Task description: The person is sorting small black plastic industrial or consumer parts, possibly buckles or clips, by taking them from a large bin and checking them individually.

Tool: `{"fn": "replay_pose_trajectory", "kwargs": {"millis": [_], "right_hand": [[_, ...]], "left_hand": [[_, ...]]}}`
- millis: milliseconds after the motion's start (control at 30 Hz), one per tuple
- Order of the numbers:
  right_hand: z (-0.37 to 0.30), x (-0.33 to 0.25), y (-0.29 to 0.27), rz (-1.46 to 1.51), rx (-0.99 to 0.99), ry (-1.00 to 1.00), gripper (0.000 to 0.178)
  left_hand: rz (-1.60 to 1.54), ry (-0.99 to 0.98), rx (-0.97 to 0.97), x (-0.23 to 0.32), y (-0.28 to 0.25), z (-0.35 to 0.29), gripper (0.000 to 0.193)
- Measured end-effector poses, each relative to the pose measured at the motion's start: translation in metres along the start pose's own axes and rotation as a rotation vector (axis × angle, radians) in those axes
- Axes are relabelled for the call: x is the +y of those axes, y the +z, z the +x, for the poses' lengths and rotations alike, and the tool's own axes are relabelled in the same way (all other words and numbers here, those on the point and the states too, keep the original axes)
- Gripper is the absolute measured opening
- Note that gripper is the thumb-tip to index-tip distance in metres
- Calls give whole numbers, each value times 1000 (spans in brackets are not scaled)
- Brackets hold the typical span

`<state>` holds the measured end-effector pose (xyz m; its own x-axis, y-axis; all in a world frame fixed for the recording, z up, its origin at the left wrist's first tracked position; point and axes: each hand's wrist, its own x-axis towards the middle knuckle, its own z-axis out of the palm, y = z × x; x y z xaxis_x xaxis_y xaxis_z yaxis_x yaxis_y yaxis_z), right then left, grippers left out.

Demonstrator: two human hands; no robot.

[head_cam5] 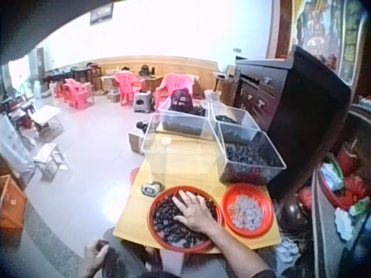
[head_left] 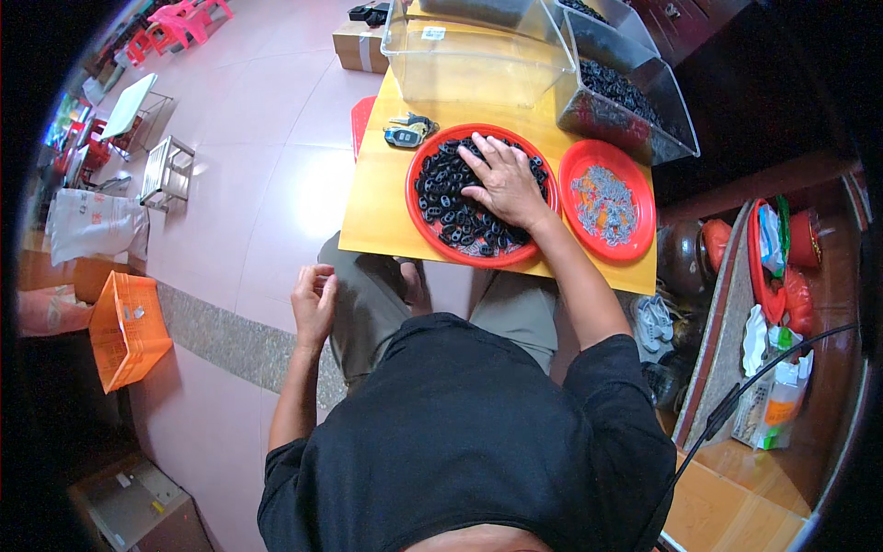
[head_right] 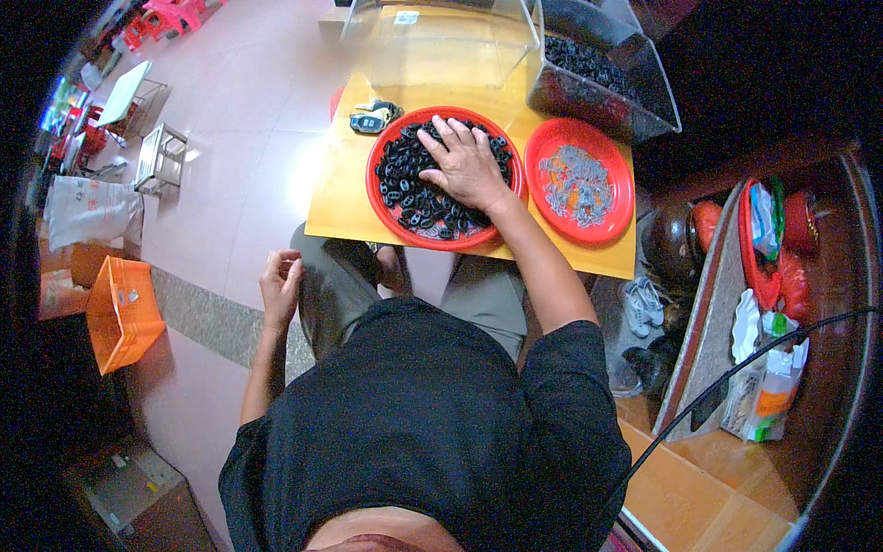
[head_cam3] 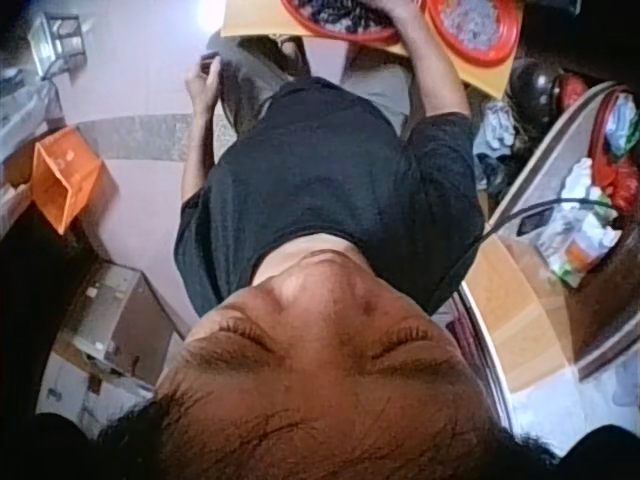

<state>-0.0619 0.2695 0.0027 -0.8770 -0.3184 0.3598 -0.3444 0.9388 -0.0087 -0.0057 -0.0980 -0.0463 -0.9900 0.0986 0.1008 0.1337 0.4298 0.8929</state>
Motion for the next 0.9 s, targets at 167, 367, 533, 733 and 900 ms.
{"fn": "replay_pose_trajectory", "kwargs": {"millis": [167, 367, 533, 733, 900], "right_hand": [[-13, -1, -28, 208, 108, 15, 61], [-44, -24, -46, 139, -16, -113, 70], [-40, 2, -22, 58, 149, 38, 65], [-45, 15, -26, 182, 303, 144, 51], [-68, 19, -44, 321, 339, 185, 37]], "left_hand": [[142, 195, 6, 38, 23, -15, 10], [136, 480, 18, 77, 73, -8, 12], [152, 449, 25, 96, 100, 8, 10], [469, 484, -67, 118, 115, 34, 12], [750, 351, -263, 137, 124, 54, 15]]}}
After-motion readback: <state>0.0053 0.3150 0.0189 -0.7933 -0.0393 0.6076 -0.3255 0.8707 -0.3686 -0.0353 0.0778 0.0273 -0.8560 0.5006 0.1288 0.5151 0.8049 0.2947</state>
